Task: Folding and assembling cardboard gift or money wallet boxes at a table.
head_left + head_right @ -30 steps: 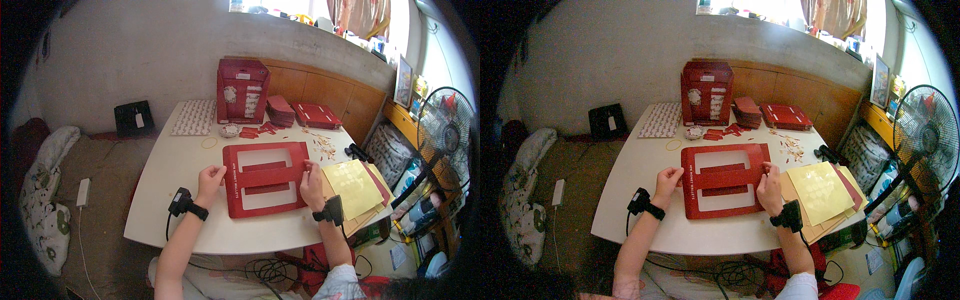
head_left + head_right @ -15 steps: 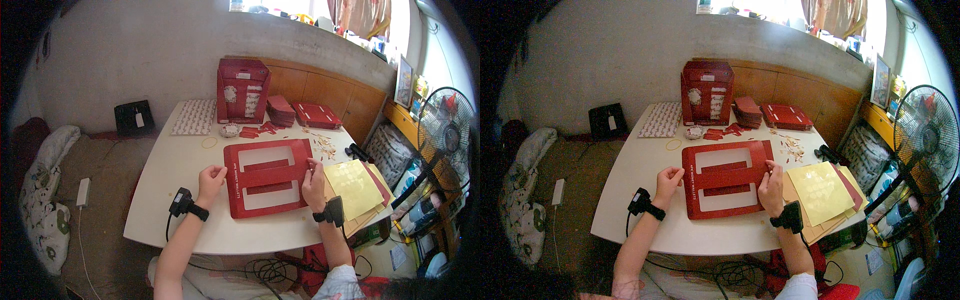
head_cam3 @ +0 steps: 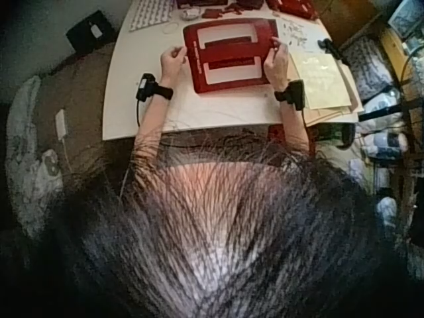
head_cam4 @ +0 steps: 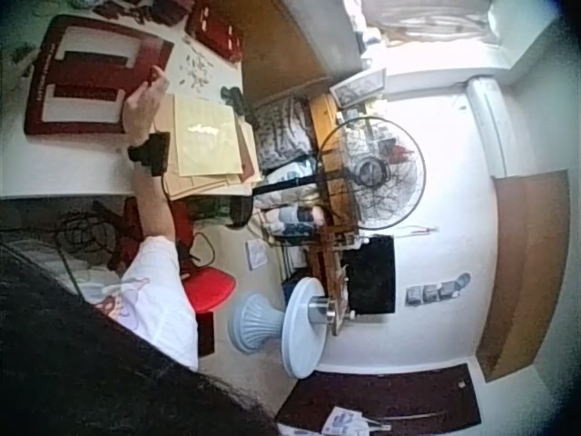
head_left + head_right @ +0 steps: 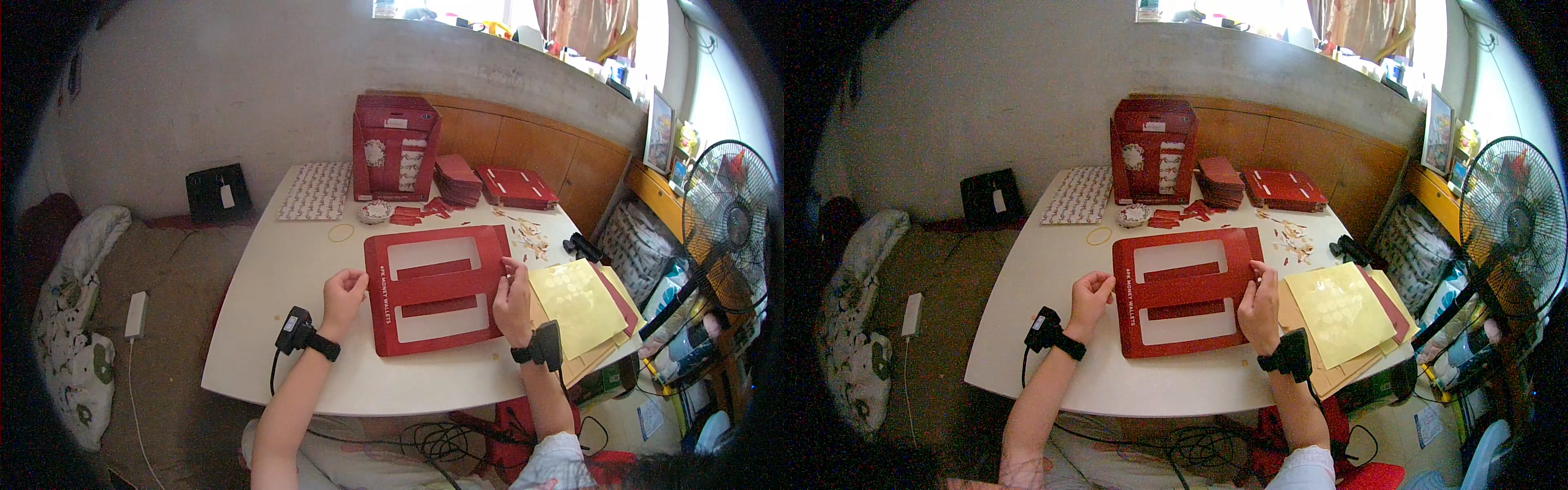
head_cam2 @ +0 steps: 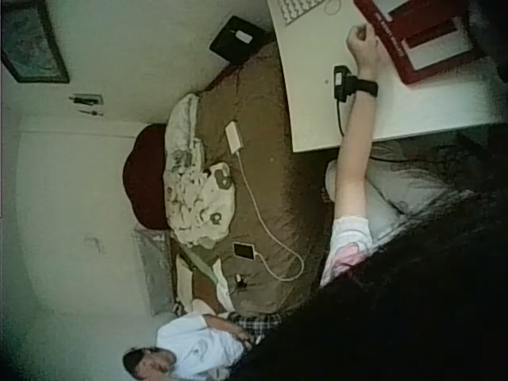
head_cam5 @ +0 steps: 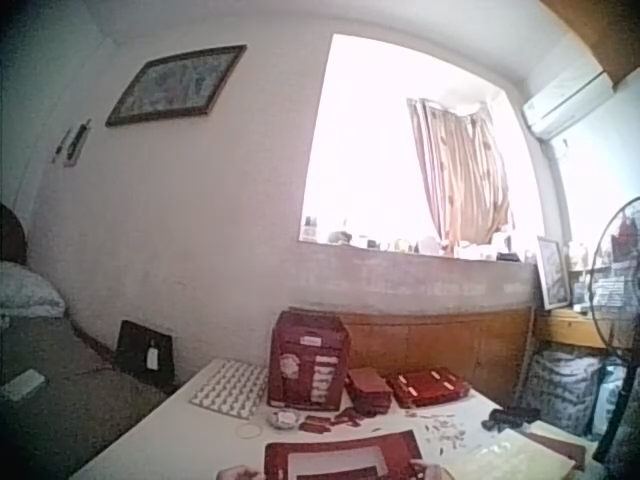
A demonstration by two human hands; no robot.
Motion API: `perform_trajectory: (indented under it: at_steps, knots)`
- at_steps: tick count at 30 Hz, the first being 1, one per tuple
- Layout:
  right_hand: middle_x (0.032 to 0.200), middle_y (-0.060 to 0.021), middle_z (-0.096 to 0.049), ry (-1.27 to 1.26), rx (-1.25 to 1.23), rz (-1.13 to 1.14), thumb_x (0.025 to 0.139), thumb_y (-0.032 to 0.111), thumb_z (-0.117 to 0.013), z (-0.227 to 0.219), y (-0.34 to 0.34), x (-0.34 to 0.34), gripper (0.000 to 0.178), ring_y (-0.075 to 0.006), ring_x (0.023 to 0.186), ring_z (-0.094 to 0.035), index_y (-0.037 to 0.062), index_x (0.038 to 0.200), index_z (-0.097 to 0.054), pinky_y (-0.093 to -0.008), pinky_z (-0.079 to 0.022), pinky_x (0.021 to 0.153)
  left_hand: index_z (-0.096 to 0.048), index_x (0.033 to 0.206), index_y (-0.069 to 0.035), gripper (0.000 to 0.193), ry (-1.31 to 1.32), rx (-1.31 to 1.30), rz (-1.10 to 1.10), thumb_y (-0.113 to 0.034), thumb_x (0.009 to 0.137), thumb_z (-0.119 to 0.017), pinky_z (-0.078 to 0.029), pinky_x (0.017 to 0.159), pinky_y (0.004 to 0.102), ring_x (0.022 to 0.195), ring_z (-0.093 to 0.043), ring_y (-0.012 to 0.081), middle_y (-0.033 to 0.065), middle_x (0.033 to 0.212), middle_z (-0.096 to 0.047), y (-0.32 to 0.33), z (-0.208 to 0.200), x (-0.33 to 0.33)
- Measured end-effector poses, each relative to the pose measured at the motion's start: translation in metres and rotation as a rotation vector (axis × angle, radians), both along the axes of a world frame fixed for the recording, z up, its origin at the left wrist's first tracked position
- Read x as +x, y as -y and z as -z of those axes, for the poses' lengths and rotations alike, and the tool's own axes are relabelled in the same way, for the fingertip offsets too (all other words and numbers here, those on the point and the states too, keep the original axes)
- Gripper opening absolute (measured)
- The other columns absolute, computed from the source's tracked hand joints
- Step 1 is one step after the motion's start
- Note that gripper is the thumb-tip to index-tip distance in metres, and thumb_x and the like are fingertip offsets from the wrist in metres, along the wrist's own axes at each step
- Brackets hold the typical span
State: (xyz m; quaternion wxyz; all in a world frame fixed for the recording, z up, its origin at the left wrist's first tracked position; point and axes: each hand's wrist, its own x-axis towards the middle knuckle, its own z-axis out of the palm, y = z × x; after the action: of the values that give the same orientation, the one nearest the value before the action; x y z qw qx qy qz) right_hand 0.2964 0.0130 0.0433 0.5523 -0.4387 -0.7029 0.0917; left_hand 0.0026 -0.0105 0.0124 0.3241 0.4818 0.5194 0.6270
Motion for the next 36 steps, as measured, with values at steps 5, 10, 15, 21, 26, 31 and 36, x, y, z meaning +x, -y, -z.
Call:
perform_trajectory:
  at_steps: [5, 10, 15, 21, 26, 31, 36]
  knots:
    - [0.110, -0.0231, -0.052, 0.013, 0.033, 0.000, 0.086, -0.010, -0.042, 0.002, -0.003, 0.002, 0.033, -0.0350, 0.103, -0.053, -0.0052, 0.118, -0.045, -0.0389, -0.043, 0.093, -0.065, 0.088, 0.000, 0.012, 0.005, -0.010, 0.001, -0.013, 0.089, -0.063, -0.045, 0.054, 0.0212, 0.059, -0.056, 0.0056, 0.0006, 0.072, -0.065, 0.000, -0.002, 0.002]
    - [0.110, -0.0226, -0.052, 0.010, 0.017, 0.001, 0.086, -0.010, -0.042, 0.002, -0.001, 0.000, 0.033, -0.0349, 0.102, -0.053, -0.0044, 0.118, -0.046, -0.0390, -0.044, 0.091, -0.065, 0.088, 0.000, 0.012, 0.004, -0.018, -0.008, -0.012, 0.089, -0.063, -0.045, 0.053, 0.0211, 0.059, -0.055, 0.0053, 0.0007, 0.072, -0.065, 0.001, -0.002, 0.001]
    - [0.108, -0.0222, -0.052, 0.009, 0.042, 0.000, 0.085, -0.010, -0.042, 0.003, -0.001, 0.000, 0.033, -0.0345, 0.101, -0.053, -0.0041, 0.117, -0.046, -0.0388, -0.044, 0.090, -0.065, 0.087, 0.000, 0.013, 0.000, 0.002, 0.003, -0.012, 0.088, -0.064, -0.044, 0.053, 0.0214, 0.059, -0.055, 0.0056, 0.0008, 0.072, -0.065, -0.001, 0.002, -0.001]
    - [0.109, -0.0222, -0.052, 0.008, 0.036, 0.003, 0.085, -0.010, -0.042, 0.002, -0.001, -0.001, 0.033, -0.0343, 0.101, -0.053, -0.0038, 0.117, -0.046, -0.0385, -0.044, 0.091, -0.065, 0.086, 0.001, 0.013, -0.034, 0.011, -0.025, -0.012, 0.087, -0.064, -0.045, 0.053, 0.0220, 0.058, -0.055, 0.0061, 0.0012, 0.071, -0.065, -0.004, 0.007, -0.002]
    - [0.109, -0.0223, -0.053, 0.010, 0.029, 0.008, 0.085, -0.009, -0.042, 0.001, 0.000, -0.001, 0.033, -0.0347, 0.101, -0.053, -0.0037, 0.117, -0.046, -0.0389, -0.043, 0.091, -0.066, 0.084, 0.001, 0.014, -0.102, 0.022, -0.074, -0.012, 0.086, -0.065, -0.048, 0.056, 0.0237, 0.060, -0.059, 0.0077, 0.0026, 0.070, -0.066, -0.004, 0.008, -0.001]
    - [0.108, -0.0224, -0.052, 0.002, 0.019, 0.002, 0.085, -0.010, -0.042, 0.002, -0.001, 0.000, 0.033, -0.0350, 0.101, -0.053, -0.0041, 0.117, -0.046, -0.0393, -0.043, 0.091, -0.066, 0.083, 0.003, 0.015, -0.165, 0.038, -0.106, -0.012, 0.085, -0.065, -0.051, 0.061, 0.0259, 0.065, -0.063, 0.0093, 0.0049, 0.072, -0.068, -0.003, 0.006, -0.001]
    - [0.108, -0.0225, -0.052, -0.001, 0.012, 0.008, 0.084, -0.010, -0.042, 0.001, 0.000, 0.000, 0.033, -0.0353, 0.101, -0.053, -0.0045, 0.117, -0.046, -0.0393, -0.043, 0.090, -0.067, 0.087, 0.001, 0.015, -0.130, 0.022, -0.094, -0.012, 0.089, -0.060, -0.048, 0.057, 0.0236, 0.061, -0.058, 0.0078, 0.0028, 0.072, -0.066, 0.003, -0.002, 0.003]
